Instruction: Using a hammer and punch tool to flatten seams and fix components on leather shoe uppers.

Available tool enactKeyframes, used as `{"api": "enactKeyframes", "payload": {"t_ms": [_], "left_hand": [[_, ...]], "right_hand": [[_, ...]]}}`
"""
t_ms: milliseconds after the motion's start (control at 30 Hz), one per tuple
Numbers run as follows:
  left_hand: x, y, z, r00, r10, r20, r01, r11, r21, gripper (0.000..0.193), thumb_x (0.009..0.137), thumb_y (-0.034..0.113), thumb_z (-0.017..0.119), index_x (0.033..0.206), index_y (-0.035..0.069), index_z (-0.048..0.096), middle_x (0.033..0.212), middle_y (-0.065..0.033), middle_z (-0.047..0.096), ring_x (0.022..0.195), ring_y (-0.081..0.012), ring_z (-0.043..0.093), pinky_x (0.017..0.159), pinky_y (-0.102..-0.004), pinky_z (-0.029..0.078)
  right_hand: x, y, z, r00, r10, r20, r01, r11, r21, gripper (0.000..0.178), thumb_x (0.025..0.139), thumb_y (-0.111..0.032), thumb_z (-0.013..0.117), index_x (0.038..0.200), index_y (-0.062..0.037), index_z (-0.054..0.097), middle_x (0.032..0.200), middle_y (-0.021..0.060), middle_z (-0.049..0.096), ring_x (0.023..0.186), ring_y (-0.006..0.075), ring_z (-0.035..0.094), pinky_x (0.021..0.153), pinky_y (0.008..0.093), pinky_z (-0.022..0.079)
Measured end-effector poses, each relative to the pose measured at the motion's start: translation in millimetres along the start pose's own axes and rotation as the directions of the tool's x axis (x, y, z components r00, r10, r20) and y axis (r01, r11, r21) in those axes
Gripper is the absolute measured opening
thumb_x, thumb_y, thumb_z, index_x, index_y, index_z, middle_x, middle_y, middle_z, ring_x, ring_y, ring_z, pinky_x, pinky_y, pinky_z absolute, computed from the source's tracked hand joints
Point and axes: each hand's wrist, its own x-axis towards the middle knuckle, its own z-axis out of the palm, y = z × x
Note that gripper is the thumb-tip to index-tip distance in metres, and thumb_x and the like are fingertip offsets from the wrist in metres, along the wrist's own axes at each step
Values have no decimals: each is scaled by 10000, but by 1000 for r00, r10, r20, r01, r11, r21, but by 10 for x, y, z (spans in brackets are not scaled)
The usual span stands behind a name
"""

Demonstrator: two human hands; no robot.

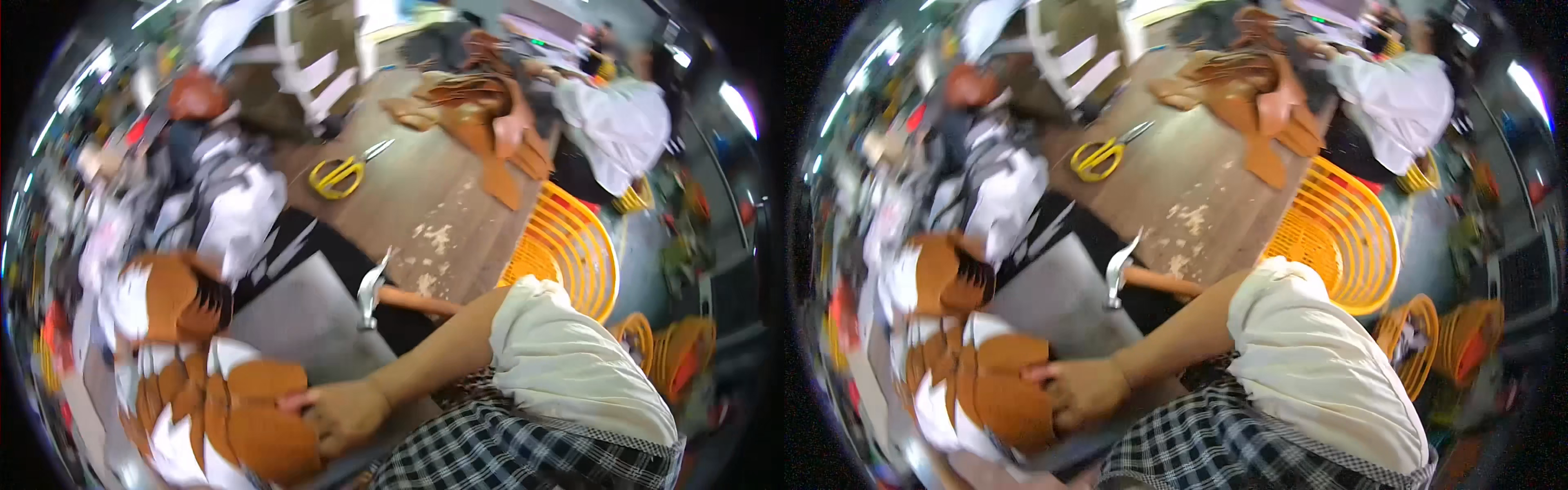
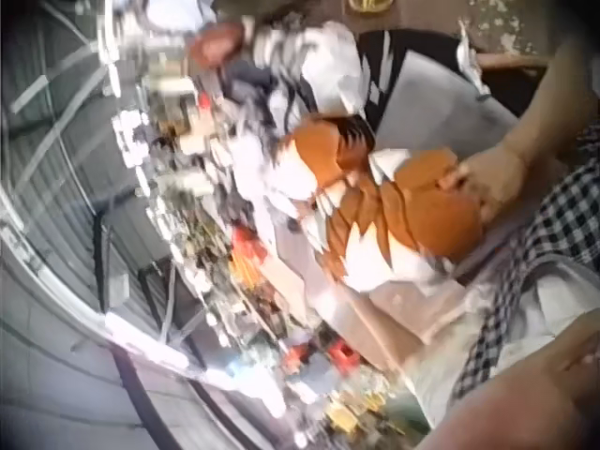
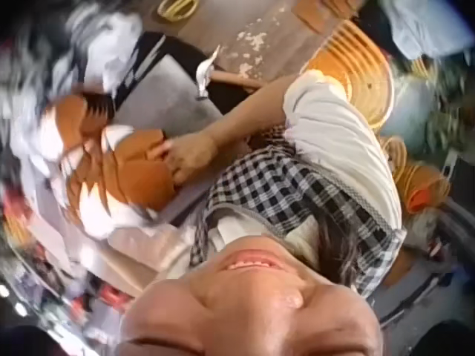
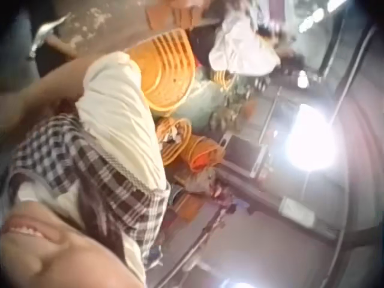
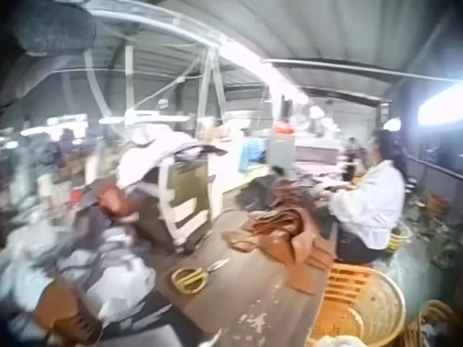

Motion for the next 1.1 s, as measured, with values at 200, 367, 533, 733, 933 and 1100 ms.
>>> {"api": "enactKeyframes", "payload": {"t_ms": [200, 367, 533, 733, 933, 1100], "left_hand": [[-1685, 1811, -1381, 729, -242, -641, 171, 970, -172, 247, 895, 190, 564, 991, -24, 644, 827, -147, 649, 796, -209, 617, 721, -289, 485], [-3017, 3527, -1206, 639, 569, -518, -654, 756, 23, 179, 797, 164, 584, 935, 94, 674, 1002, -54, 638, 921, -165, 581, 636, -241, 464], [-2968, 3881, -843, 468, 716, -518, -696, 660, 283, 164, 787, 159, 556, 902, 105, 662, 1016, 1, 619, 984, -140, 568, 568, -199, 394], [-3010, 4023, -782, 514, 769, -380, -683, 635, 363, 194, 766, 141, 577, 940, 88, 646, 1010, -14, 609, 942, -166, 593, 585, -200, 439], [-2910, 4070, -1036, 631, 713, -305, -490, 672, 556, 291, 688, 140, 601, 972, 82, 621, 962, -3, 614, 961, -160, 579, 599, -220, 508], [-3043, 4164, -1498, 741, 610, -281, -546, 791, 277, 298, 649, 90, 660, 940, 63, 598, 871, -39, 635, 863, -195, 606, 587, -265, 514]], "right_hand": [[-67, -137, -165, 995, 98, -12, -98, 959, -266, 184, 655, -212, 586, 826, -157, 624, 1137, 59, 596, 1059, 253, 554, 992, 502, 338], [-38, -387, -241, 959, 261, 114, -221, 933, -283, 241, 597, -198, 644, 826, -125, 630, 977, 47, 608, 900, 261, 564, 907, 459, 395], [-659, -539, -1038, 881, 447, -154, -459, 733, -502, 301, 632, -94, 744, 908, -51, 632, 978, 114, 641, 901, 292, 615, 758, 374, 494], [-1014, -449, -1318, 247, 959, -136, -901, 176, -396, 378, 796, -256, 645, 1125, -90, 561, 995, 164, 627, 888, 358, 598, 760, 393, 474], [-1210, -437, -1356, 351, 916, -194, -907, 281, -315, 372, 784, -170, 654, 1120, -55, 546, 932, 168, 640, 829, 331, 621, 730, 376, 478], [-1149, -853, -1416, 96, 978, -184, -986, 119, 118, 336, 806, -94, 655, 1094, 24, 530, 838, 138, 631, 685, 162, 600, 604, 279, 473]]}}
